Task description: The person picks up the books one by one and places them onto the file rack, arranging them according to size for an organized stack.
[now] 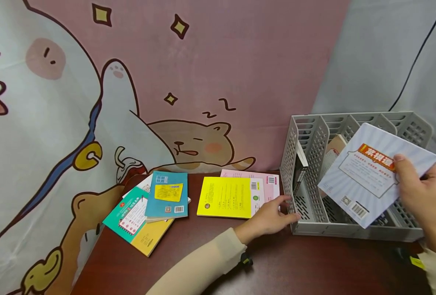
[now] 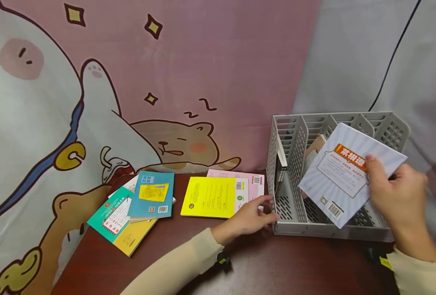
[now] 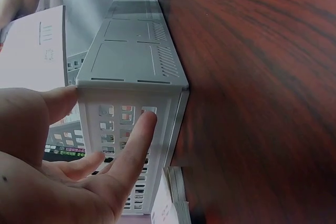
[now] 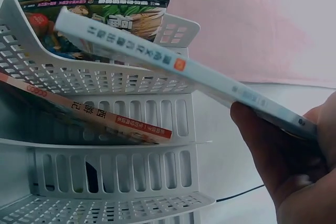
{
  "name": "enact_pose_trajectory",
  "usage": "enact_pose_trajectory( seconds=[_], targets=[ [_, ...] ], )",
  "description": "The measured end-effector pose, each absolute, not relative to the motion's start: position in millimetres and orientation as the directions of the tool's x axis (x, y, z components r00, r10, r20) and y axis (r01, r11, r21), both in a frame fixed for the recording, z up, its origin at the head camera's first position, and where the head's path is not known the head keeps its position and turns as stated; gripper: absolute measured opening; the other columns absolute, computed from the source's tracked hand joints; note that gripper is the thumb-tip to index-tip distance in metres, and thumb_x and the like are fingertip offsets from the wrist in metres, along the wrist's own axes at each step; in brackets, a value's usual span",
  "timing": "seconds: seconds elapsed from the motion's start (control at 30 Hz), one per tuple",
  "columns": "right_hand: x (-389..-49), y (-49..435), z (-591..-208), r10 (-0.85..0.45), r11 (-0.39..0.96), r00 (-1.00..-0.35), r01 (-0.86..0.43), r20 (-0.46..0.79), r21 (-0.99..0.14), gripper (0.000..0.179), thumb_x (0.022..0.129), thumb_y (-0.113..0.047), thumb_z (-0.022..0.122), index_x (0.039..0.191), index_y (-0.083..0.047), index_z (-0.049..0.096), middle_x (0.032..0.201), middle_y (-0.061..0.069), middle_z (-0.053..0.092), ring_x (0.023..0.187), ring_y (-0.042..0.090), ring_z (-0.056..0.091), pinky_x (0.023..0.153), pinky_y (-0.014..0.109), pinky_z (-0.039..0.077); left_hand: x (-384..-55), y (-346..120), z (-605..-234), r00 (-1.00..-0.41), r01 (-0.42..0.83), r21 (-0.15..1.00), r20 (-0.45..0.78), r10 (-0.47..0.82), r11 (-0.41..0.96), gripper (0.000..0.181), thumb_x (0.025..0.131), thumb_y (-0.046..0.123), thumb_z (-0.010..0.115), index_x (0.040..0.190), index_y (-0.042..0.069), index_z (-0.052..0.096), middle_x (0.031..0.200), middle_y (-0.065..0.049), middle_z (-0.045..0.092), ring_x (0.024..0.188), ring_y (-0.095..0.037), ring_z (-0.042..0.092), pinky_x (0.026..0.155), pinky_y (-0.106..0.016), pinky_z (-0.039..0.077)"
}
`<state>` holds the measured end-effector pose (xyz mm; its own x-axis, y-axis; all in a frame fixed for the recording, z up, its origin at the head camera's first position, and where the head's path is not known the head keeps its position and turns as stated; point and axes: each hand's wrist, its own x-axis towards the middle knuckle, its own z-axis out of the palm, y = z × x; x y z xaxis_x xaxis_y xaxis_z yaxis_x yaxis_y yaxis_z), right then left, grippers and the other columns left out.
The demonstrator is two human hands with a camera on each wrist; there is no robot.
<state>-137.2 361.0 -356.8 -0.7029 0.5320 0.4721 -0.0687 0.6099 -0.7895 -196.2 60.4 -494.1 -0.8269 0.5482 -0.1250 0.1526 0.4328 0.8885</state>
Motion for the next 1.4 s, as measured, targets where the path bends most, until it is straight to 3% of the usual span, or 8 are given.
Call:
enact_pose_trajectory(
  seconds=[0.23, 0.53, 0.77, 0.97, 1.03, 1.1, 1.2, 1.4],
  targets=[
    [-139, 363, -359, 0.525, 0.601, -0.675, -0.138, 0.519, -0.787, 0.027, 0.109, -0.023, 0.063, 0.097, -0.046, 0.066, 0.077, -0.046, 0.061, 0.061, -0.021, 0.056, 0.055, 0.003, 0.039, -196, 61, -496, -0.826, 0.132, 0.896, -0.138, 0.547, 0.425, 0.073, 0.098, 0.042, 0.083, 0.162, 0.025, 0.053, 0.148, -0.006, 0.071, 0.089, 0.004, 0.07, 0.078, -0.018, 0.056],
    [-146, 358, -366, 0.49, 0.713, -0.524, -0.218, 0.696, -0.666, 0.012, 0.105, -0.03, 0.069, 0.107, -0.038, 0.078, 0.082, -0.054, 0.056, 0.072, -0.028, 0.053, 0.066, 0.0, 0.033, -196, 61, -497, -0.825, 0.117, 0.903, -0.144, 0.547, 0.414, 0.074, 0.096, 0.04, 0.085, 0.162, 0.025, 0.053, 0.149, -0.007, 0.071, 0.087, 0.005, 0.07, 0.076, -0.018, 0.056],
    [-160, 346, -369, 0.477, 0.746, -0.467, -0.232, 0.744, -0.624, 0.044, 0.1, -0.034, 0.069, 0.098, 0.009, 0.081, 0.079, -0.057, 0.047, 0.072, -0.033, 0.047, 0.064, 0.0, 0.028, -195, 61, -494, -0.819, 0.072, 0.92, -0.167, 0.549, 0.386, 0.074, 0.097, 0.035, 0.085, 0.162, 0.024, 0.052, 0.15, -0.008, 0.07, 0.086, -0.006, 0.078, 0.071, -0.019, 0.057],
    [-172, 334, -377, 0.447, 0.75, -0.472, -0.265, 0.76, -0.606, 0.044, 0.101, -0.032, 0.07, 0.097, 0.01, 0.08, 0.083, -0.057, 0.048, 0.074, -0.033, 0.047, 0.063, 0.003, 0.029, -194, 61, -494, -0.813, 0.048, 0.929, -0.177, 0.555, 0.366, 0.073, 0.097, 0.034, 0.085, 0.162, 0.023, 0.051, 0.148, -0.005, 0.07, 0.088, -0.019, 0.082, 0.07, -0.02, 0.057],
    [-175, 328, -379, 0.443, 0.749, -0.476, -0.269, 0.76, -0.606, 0.04, 0.101, -0.029, 0.07, 0.1, 0.01, 0.081, 0.077, -0.037, 0.069, 0.075, -0.034, 0.047, 0.065, 0.003, 0.029, -193, 61, -494, -0.814, 0.049, 0.928, -0.177, 0.553, 0.369, 0.073, 0.097, 0.035, 0.085, 0.162, 0.024, 0.052, 0.148, -0.004, 0.07, 0.087, -0.016, 0.082, 0.07, -0.021, 0.056],
    [-179, 324, -380, 0.434, 0.754, -0.477, -0.271, 0.764, -0.598, 0.037, 0.101, -0.025, 0.07, 0.101, 0.011, 0.08, 0.078, -0.005, 0.083, 0.077, -0.035, 0.046, 0.065, 0.006, 0.03, -193, 61, -494, -0.815, 0.051, 0.926, -0.177, 0.551, 0.373, 0.073, 0.097, 0.035, 0.085, 0.162, 0.024, 0.052, 0.147, -0.004, 0.07, 0.085, -0.014, 0.081, 0.07, -0.02, 0.056],
    [-183, 319, -381, 0.429, 0.763, -0.47, -0.268, 0.771, -0.588, 0.035, 0.101, -0.021, 0.07, 0.103, 0.012, 0.08, 0.092, 0.038, 0.077, 0.08, -0.037, 0.043, 0.066, 0.011, 0.03, -194, 61, -495, -0.815, 0.057, 0.926, -0.173, 0.553, 0.373, 0.072, 0.098, 0.035, 0.085, 0.161, 0.024, 0.053, 0.148, -0.004, 0.07, 0.084, -0.013, 0.08, 0.071, -0.02, 0.056],
    [-188, 317, -382, 0.419, 0.772, -0.452, -0.28, 0.788, -0.571, 0.04, 0.103, -0.027, 0.067, 0.1, 0.011, 0.08, 0.091, 0.037, 0.077, 0.079, -0.034, 0.043, 0.063, 0.014, 0.03, -194, 60, -495, -0.808, 0.058, 0.933, -0.166, 0.566, 0.356, 0.072, 0.098, 0.033, 0.084, 0.162, 0.022, 0.052, 0.148, -0.005, 0.07, 0.083, -0.017, 0.081, 0.071, -0.02, 0.056]
  ],
)
